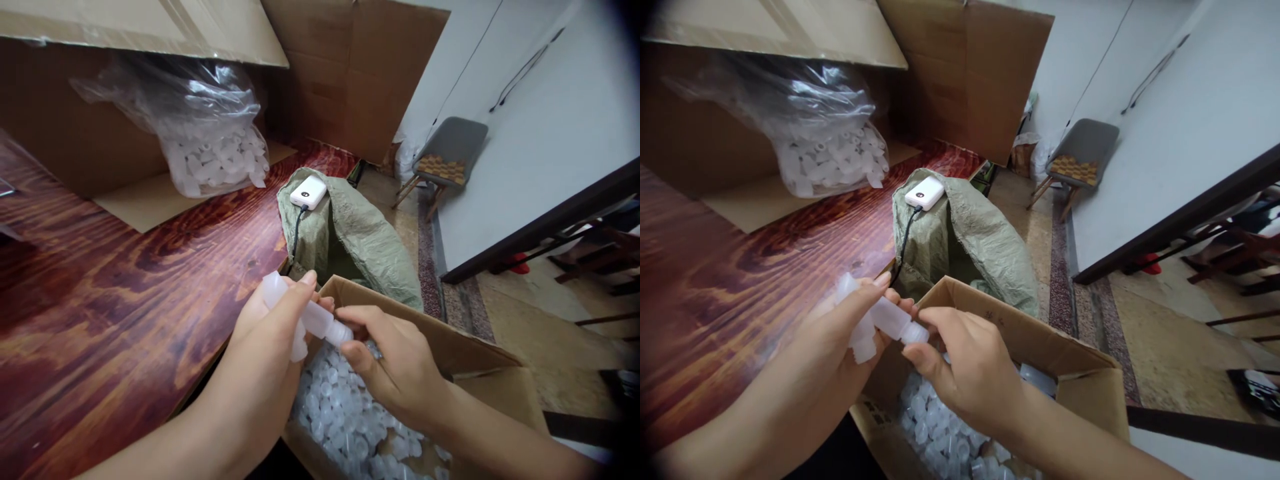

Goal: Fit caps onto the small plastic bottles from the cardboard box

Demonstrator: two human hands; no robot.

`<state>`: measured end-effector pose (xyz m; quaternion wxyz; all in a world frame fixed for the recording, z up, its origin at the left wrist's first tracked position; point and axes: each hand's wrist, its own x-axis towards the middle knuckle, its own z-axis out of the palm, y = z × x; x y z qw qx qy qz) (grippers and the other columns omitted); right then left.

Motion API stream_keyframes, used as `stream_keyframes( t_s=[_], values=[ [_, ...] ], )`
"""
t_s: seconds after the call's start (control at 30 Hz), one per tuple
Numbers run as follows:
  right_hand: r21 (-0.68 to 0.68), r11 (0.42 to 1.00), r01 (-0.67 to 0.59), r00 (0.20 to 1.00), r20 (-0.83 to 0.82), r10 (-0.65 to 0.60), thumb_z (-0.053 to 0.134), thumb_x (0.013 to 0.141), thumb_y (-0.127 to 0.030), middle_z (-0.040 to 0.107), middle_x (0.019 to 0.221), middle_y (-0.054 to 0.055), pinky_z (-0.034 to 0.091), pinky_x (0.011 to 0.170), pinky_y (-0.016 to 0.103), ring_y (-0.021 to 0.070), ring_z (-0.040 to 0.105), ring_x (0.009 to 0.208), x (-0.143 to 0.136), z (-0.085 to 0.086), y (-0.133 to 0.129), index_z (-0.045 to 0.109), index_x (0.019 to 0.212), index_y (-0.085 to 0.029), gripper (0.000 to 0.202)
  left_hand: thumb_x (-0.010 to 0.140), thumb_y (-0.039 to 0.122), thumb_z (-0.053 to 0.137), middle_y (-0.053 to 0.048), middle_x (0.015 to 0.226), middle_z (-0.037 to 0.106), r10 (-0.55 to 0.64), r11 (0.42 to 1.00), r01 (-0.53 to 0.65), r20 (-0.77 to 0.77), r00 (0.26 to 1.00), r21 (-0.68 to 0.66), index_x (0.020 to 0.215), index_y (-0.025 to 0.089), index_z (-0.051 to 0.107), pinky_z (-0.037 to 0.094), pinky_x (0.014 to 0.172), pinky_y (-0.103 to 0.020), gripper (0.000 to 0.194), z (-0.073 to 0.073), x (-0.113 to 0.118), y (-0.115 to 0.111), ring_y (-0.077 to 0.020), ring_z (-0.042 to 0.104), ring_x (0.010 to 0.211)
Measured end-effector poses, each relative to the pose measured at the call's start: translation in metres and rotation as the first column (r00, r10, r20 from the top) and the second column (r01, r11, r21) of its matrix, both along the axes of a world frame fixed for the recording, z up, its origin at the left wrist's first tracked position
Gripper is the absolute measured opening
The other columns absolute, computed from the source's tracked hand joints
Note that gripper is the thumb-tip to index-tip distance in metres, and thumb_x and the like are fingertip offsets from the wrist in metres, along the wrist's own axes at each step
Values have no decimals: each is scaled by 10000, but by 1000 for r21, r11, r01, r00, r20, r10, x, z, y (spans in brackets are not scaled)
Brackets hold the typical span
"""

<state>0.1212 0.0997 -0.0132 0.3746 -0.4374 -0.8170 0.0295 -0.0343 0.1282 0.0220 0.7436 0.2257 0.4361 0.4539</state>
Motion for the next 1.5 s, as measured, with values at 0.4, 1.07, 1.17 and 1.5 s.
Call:
stream_keyframes(
  t_s=[0.4,1.07,1.17,1.5],
  values=[
    [22,993,-114,924,369,98,398,971,-463,664,846,73,475,576,361,226,625,672,24,-17,2,279,1407,-164,542,815,365,663,6,710,591,55,998,-52,-65,996,42,811,188,554,454,678,-276,209,-1,-2,8,-140,551,701],
    [-848,392,-356,763,-506,-402,339,907,-648,527,574,0,388,434,236,111,477,459,-14,8,6,551,724,-166,557,814,338,674,14,676,617,-5,996,4,14,1000,95,776,199,528,491,584,-206,205,-1,3,-3,-113,588,616],
    [-633,769,-87,921,-345,-180,531,896,-455,566,774,12,420,623,266,140,529,699,-9,8,4,571,906,-186,272,825,351,661,17,712,610,15,997,-9,-80,997,78,780,186,537,474,596,-166,211,-2,2,-2,-92,558,653],
    [-758,312,-572,731,-644,-226,452,902,-617,474,610,-24,362,470,205,72,448,483,-13,20,-10,466,729,-165,483,821,291,615,4,752,622,-104,992,99,71,992,74,769,233,487,489,457,-276,150,7,-1,-8,-161,573,534]
  ],
)
